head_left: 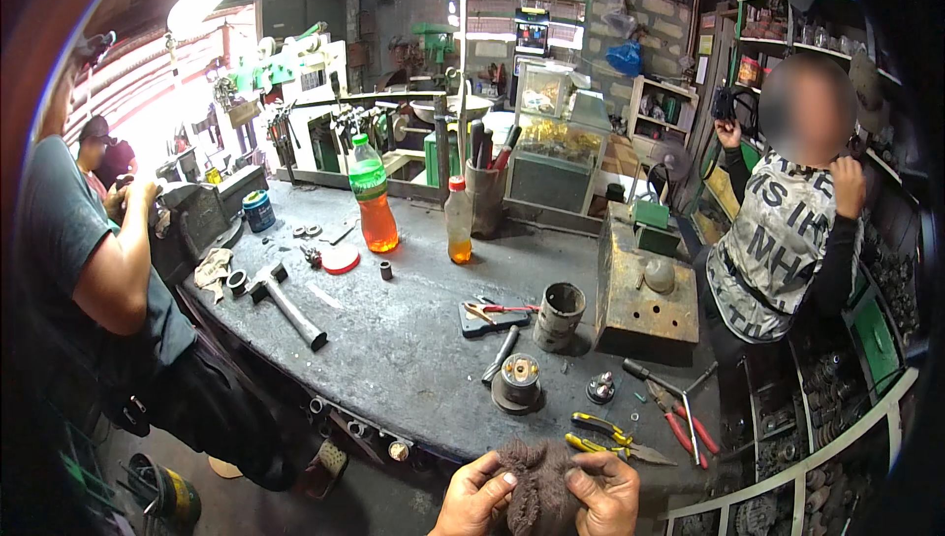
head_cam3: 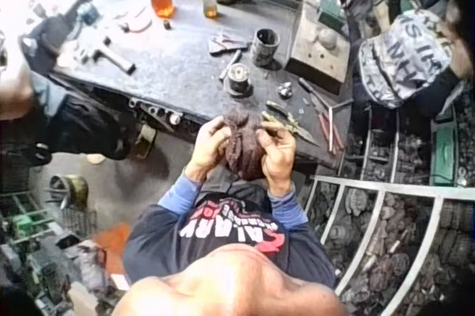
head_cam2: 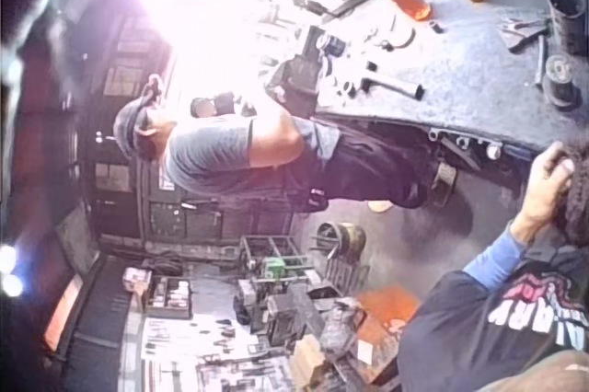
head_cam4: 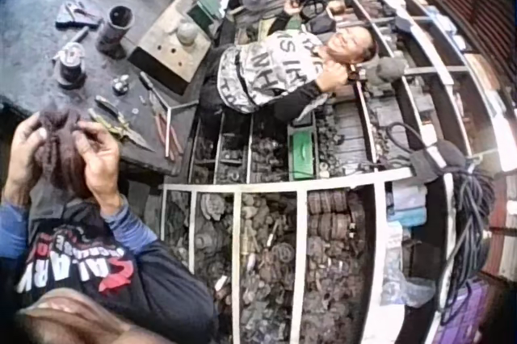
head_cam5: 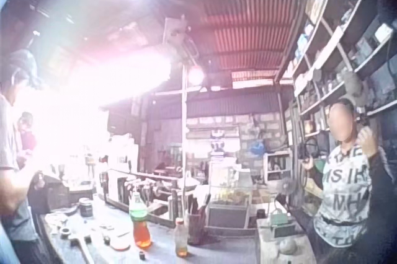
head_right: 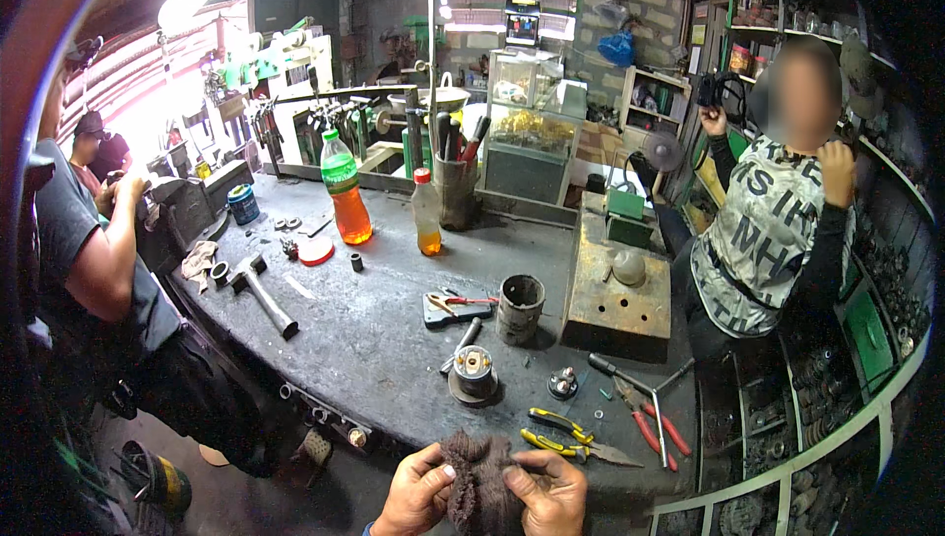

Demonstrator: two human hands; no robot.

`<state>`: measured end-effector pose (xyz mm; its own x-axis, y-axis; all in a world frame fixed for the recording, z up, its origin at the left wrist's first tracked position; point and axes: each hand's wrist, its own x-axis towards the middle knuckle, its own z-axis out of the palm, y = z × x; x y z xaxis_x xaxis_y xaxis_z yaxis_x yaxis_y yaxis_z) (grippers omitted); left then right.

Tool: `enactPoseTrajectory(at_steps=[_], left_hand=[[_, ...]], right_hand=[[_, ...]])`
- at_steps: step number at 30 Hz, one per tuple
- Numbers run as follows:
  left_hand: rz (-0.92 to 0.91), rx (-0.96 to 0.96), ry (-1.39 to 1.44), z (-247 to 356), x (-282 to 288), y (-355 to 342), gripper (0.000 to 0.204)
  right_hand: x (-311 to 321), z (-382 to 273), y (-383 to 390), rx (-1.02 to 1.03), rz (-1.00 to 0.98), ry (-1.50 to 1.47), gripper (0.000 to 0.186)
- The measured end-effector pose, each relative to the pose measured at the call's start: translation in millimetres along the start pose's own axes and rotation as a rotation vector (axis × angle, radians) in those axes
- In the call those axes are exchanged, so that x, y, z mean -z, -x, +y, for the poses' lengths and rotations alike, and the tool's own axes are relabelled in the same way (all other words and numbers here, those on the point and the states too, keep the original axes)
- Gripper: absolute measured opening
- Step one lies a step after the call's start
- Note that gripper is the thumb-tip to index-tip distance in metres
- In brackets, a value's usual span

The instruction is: The person cleans a small mechanical component with a rag, then uses pliers to manipulate a ring on a cylindrical part. The person continues to handle the component and tools at a cluttered workbench.

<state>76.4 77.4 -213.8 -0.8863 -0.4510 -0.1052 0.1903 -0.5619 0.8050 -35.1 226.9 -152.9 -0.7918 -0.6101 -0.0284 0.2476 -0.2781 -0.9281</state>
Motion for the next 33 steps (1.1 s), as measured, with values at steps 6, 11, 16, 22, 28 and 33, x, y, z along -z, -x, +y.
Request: enactPoseTrajectory(at_steps=[6, 11, 16, 22, 28, 33], left_hand=[[0.092, -0.278, 0.076, 4.3, -28.7, -5.6, 0.044], [-0.002, -0.305, 0.272, 2.5, -26.6, -21.0, 0.046], [-0.034, -0.247, 0.368, 7.5, -33.4, -9.4, 0.055], [0.065, -0.342, -0.117, 24.2, -37.6, -7.6, 0.035], [0.198, -0.348, -0.421, 31.3, -28.9, 1.9, 0.026], [0.098, -0.539, -0.276, 5.0, -46.6, -5.9, 0.013]], right_hand=[[-30.5, -11.9, -0.1, 0.662, -0.109, 0.782, 0.017], [-18.9, 5.2, -32.8, 0.314, 0.017, 0.278, 0.017], [-19.7, 1.6, -29.7, 0.133, 0.018, -0.243, 0.015], [-5.6, -17.5, -22.8, 0.454, -0.300, 0.441, 0.030], [1.7, -9.4, -31.2, 0.251, -0.461, 0.287, 0.026], [12.1, 0.6, -30.5, 0.054, -0.241, -0.042, 0.012]])
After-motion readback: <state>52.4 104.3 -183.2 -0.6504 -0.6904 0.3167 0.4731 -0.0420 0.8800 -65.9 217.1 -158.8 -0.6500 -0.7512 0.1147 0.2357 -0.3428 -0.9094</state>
